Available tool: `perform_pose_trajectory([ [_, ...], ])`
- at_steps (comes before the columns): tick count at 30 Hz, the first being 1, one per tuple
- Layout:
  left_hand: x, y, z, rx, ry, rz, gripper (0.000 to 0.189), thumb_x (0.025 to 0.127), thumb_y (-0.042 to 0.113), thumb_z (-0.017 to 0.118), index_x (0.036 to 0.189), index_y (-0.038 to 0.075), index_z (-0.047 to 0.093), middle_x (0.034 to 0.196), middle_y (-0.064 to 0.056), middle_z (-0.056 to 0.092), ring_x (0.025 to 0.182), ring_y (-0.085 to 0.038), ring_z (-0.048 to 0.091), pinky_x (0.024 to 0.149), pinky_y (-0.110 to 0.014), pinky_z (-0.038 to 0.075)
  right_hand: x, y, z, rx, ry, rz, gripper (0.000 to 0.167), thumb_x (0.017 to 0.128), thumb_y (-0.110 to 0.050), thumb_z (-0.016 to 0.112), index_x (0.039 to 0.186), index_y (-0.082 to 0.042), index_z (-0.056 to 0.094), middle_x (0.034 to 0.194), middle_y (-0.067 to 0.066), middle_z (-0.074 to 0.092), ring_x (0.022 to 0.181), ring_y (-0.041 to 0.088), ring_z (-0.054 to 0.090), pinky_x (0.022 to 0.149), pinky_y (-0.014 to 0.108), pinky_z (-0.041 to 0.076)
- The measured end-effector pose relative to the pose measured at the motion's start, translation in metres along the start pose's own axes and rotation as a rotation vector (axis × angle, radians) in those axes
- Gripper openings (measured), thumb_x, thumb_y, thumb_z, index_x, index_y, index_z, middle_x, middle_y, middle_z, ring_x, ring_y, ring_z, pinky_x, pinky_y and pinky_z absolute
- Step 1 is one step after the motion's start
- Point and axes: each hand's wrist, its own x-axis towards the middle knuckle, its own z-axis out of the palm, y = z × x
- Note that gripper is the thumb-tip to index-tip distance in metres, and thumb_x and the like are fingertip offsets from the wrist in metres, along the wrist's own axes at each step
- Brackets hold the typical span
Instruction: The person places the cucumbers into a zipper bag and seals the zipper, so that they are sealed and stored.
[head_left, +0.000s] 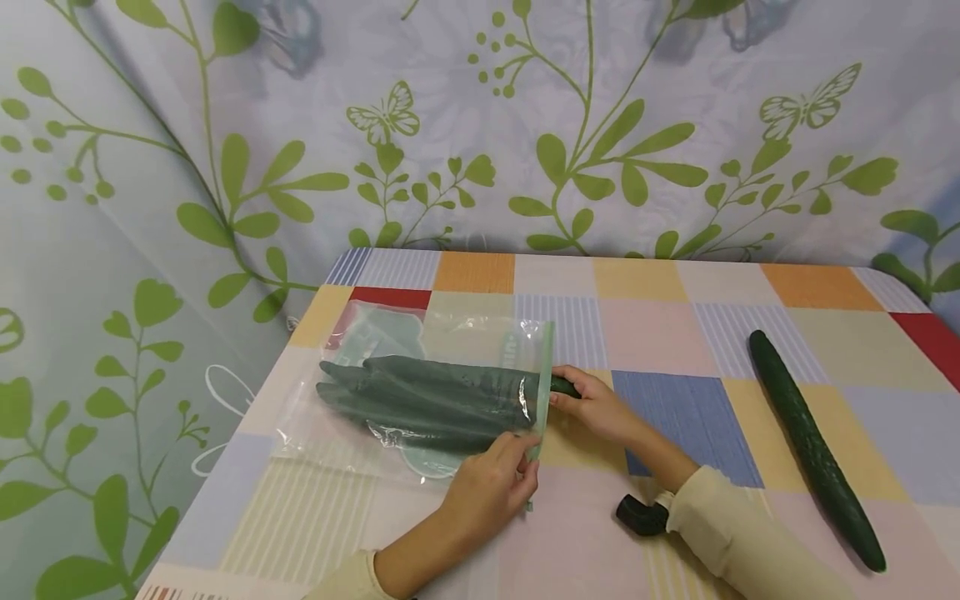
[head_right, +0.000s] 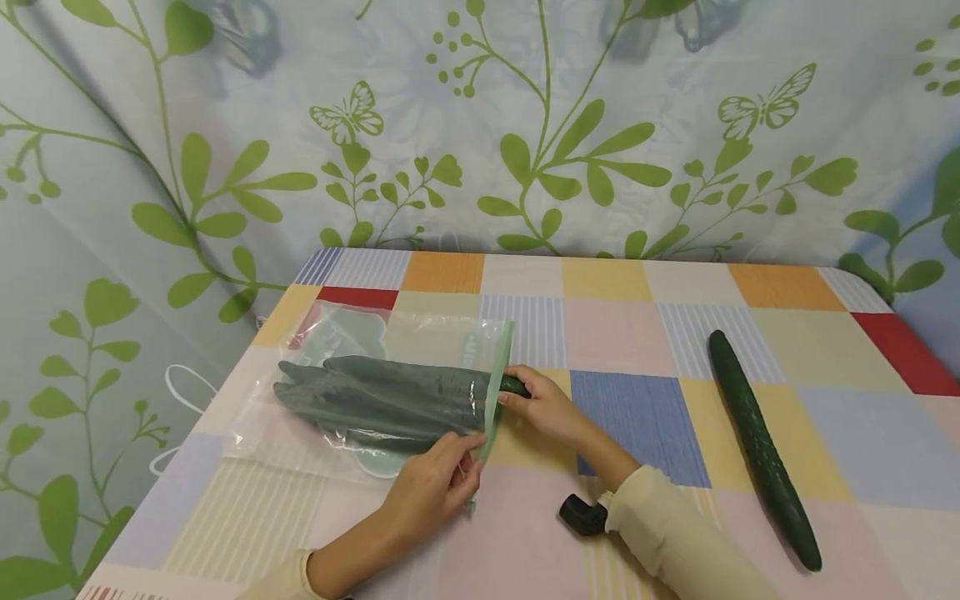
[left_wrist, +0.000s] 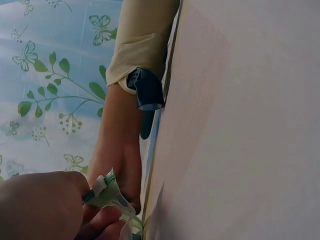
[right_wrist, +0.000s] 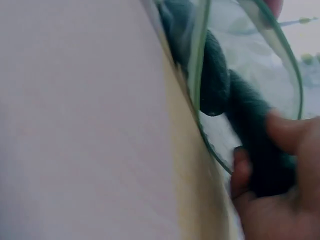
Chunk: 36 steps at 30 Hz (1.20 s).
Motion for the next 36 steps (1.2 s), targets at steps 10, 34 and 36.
perform_pose_trajectory([
  [10, -0.002, 0.001, -0.003, -0.009, -0.012, 0.004, 0.03, 0.07, 0.007, 0.069, 0.099, 0.006, 0.062, 0.07, 0.005, 0.051, 0.051, -0.001, 0.049, 0.047, -0.006, 0.036, -0.004, -0.004, 0.005, -0.404, 0.069, -0.044, 0.037, 0.084, -0.019, 0.063, 0.116, -0.003, 0.057, 0.1, 0.009, 0.056, 0.086, 0.017, 0.049, 0.074, 0.031, 0.04],
  [34, 0.0, 0.0, 0.005, -0.02, -0.009, 0.025, 0.029, 0.069, 0.005, 0.067, 0.098, 0.006, 0.062, 0.069, 0.005, 0.05, 0.053, 0.002, 0.045, 0.048, -0.004, 0.033, -0.017, -0.006, -0.045, -0.454, -0.105, -0.013, 0.015, 0.082, -0.004, 0.061, 0.096, 0.002, 0.063, 0.087, 0.008, 0.061, 0.078, 0.017, 0.057, 0.067, 0.027, 0.046],
  [36, 0.0, 0.001, 0.006, -0.017, -0.015, 0.024, 0.029, 0.069, 0.005, 0.067, 0.098, 0.006, 0.062, 0.069, 0.006, 0.05, 0.053, 0.002, 0.045, 0.047, -0.004, 0.033, -0.016, -0.003, -0.044, -0.466, -0.096, -0.015, 0.012, 0.082, -0.005, 0.062, 0.092, 0.001, 0.064, 0.084, 0.006, 0.062, 0.075, 0.014, 0.057, 0.065, 0.025, 0.046],
])
